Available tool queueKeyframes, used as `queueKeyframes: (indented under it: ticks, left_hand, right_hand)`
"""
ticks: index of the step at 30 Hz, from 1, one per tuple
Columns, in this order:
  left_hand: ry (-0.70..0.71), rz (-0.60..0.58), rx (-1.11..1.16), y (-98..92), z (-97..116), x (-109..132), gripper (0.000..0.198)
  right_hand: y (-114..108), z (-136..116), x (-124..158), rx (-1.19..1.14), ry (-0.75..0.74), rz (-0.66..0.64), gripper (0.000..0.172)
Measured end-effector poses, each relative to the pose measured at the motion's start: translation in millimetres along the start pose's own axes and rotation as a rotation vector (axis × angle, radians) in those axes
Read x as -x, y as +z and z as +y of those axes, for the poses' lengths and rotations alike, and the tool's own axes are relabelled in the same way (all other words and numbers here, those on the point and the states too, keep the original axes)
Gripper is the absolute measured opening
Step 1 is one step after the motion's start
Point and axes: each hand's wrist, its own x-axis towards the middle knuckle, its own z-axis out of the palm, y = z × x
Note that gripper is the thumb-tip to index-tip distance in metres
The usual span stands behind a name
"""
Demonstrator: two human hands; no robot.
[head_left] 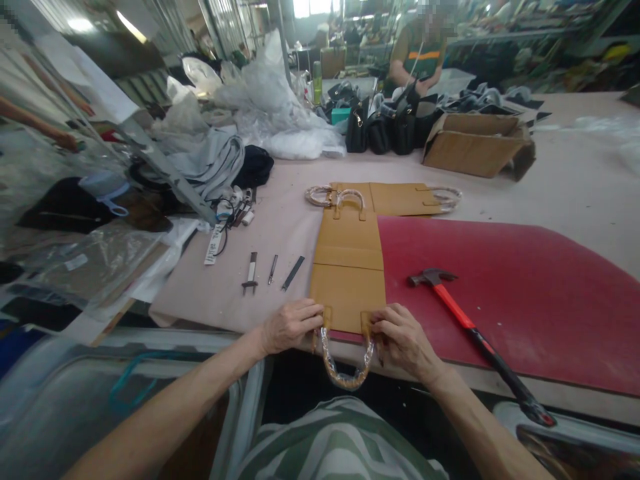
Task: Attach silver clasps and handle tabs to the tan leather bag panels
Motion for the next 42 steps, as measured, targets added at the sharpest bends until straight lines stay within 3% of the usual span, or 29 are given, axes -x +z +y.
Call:
queueKeyframes:
  ticks: [4,10,18,22,25,28,30,33,35,38,42]
  left_hand:
    - [-0.139,0.152,-0.004,17.5,14,4,0.031]
    - [-0.184,0.198,0.0,32.3,32,-6,0.031]
    - [-0.23,0.27,0.12,43.8,25,-7,0.036]
    - [-0.239,0.293,0.143,42.2,29,-13,0.035]
    - [-0.36,0.326,0.18,34.1,25,-12,0.033]
    - [-0.639,0.385,0.055,15.1,5,-10,0.026]
    - [-0.907,0.295,-0.093,-1.9,-18,-13,0.023]
    - [-1.185,0.024,-0.189,-22.7,-52,-23,0.024]
    - [-1.223,-0.083,-0.164,-28.1,-70,-31,0.027]
    - [-1.246,-0.176,-0.112,-25.9,-84,-40,0.017]
    - [-1.279,-0.204,-0.055,-24.3,-90,-44,0.012]
  right_hand:
    - [1,-5,2,-0.007,0.024,0.054,0.027]
    - [4,-10,14,0.039,0.142,0.189,0.023]
    - [5,-7,15,-0.009,0.199,0.227,0.026]
    - [7,0,14,-0.003,0.234,0.234,0.019]
    - [13,4,13,0.06,0.221,0.238,0.019]
    - [19,6,12,0.108,0.195,0.255,0.019]
    - [21,5,10,0.123,0.187,0.258,0.018]
    - [19,2,7,0.133,0.203,0.259,0.015]
    - [16,-3,6,0.127,0.232,0.242,0.013]
    - [12,-10,4,0.11,0.285,0.205,0.012]
    - [10,-16,2,0.089,0.338,0.18,0.012]
